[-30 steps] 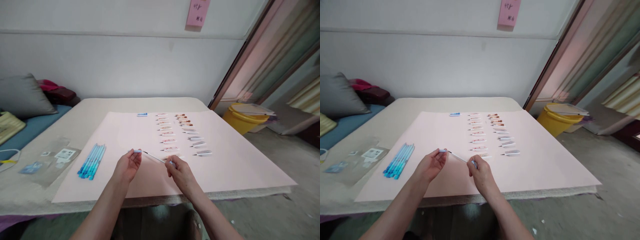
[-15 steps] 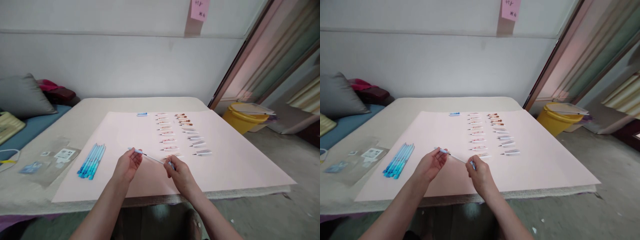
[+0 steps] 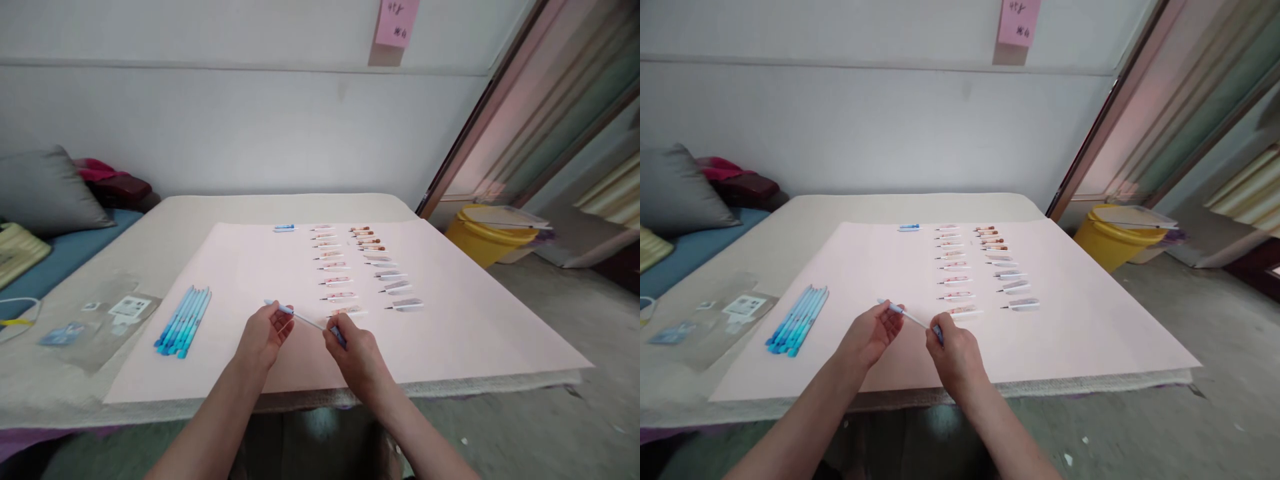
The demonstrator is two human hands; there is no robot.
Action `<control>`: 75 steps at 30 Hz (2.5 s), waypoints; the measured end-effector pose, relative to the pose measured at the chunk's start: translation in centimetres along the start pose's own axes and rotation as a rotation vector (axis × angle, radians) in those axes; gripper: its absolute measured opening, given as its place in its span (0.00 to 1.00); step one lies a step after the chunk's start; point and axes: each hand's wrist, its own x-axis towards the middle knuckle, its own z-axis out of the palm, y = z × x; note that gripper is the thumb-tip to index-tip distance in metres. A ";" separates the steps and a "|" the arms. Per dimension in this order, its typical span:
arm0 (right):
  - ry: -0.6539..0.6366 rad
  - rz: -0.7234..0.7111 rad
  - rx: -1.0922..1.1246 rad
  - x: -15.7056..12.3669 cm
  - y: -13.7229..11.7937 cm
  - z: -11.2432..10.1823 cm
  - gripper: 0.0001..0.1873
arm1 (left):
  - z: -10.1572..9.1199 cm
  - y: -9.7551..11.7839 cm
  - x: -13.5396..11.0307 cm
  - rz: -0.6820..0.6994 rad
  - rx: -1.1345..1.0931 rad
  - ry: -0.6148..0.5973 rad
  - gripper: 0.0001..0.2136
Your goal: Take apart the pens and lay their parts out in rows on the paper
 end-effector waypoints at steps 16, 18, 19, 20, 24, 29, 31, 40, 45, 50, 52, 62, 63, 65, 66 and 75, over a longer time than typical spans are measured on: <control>0.162 0.035 0.324 -0.6 -1.1 -1.6 0.01 | -0.5 0.3 0.8 -0.141 -0.100 -0.008 0.02; 0.161 0.037 0.313 -0.6 -0.9 -1.5 0.01 | -0.5 0.3 0.7 -0.145 -0.100 -0.009 0.01; 0.157 0.036 0.303 -0.6 -0.9 -1.4 0.01 | -0.5 0.3 0.7 -0.146 -0.100 -0.007 0.01; 0.153 0.033 0.294 -0.6 -0.9 -1.4 0.01 | -0.4 0.3 0.7 -0.147 -0.101 -0.006 0.01; 0.135 0.027 0.286 -0.7 -0.8 -1.3 0.01 | -0.4 0.3 0.6 -0.166 -0.121 -0.016 0.02; 0.108 0.030 0.286 -0.7 -0.9 -1.3 0.01 | -0.4 0.3 0.6 -0.182 -0.140 -0.011 0.02; 0.108 0.029 0.282 -0.7 -1.0 -1.3 0.01 | -0.4 0.3 0.7 -0.182 -0.139 -0.007 0.02; 0.106 -0.020 0.216 -0.7 -1.0 -1.1 0.01 | 0.1 0.0 -0.1 -0.131 -0.075 -0.040 0.02; 0.118 -0.141 0.097 -1.0 -0.6 -0.7 0.03 | 0.4 -0.5 -0.6 -0.134 -0.047 -0.032 0.02; 0.155 -0.237 0.008 -1.2 -0.7 -0.8 0.05 | 0.3 -0.5 -0.3 -0.133 -0.065 -0.027 0.02; 0.176 -0.230 0.020 -1.2 -0.8 -1.0 0.05 | 0.1 -0.5 -0.1 -0.136 -0.070 -0.020 0.02; 0.350 -0.081 0.154 -0.9 -0.6 -0.4 0.03 | 0.6 -0.4 -0.8 -0.160 -0.007 -0.099 0.03; 0.355 -0.055 0.149 -0.8 -0.6 -0.2 0.04 | 0.8 -0.6 -1.1 -0.155 0.009 -0.131 0.03; 0.352 0.000 0.139 -0.5 -0.5 0.3 0.06 | 1.3 -1.0 -1.9 -0.150 0.018 -0.191 0.04; 0.333 0.021 0.142 -0.4 -0.4 0.5 0.07 | 1.5 -1.2 -2.3 -0.153 0.015 -0.225 0.04; 0.114 0.140 0.353 0.3 -0.1 0.6 0.06 | 2.0 -1.9 -3.3 -0.124 0.038 -0.338 0.01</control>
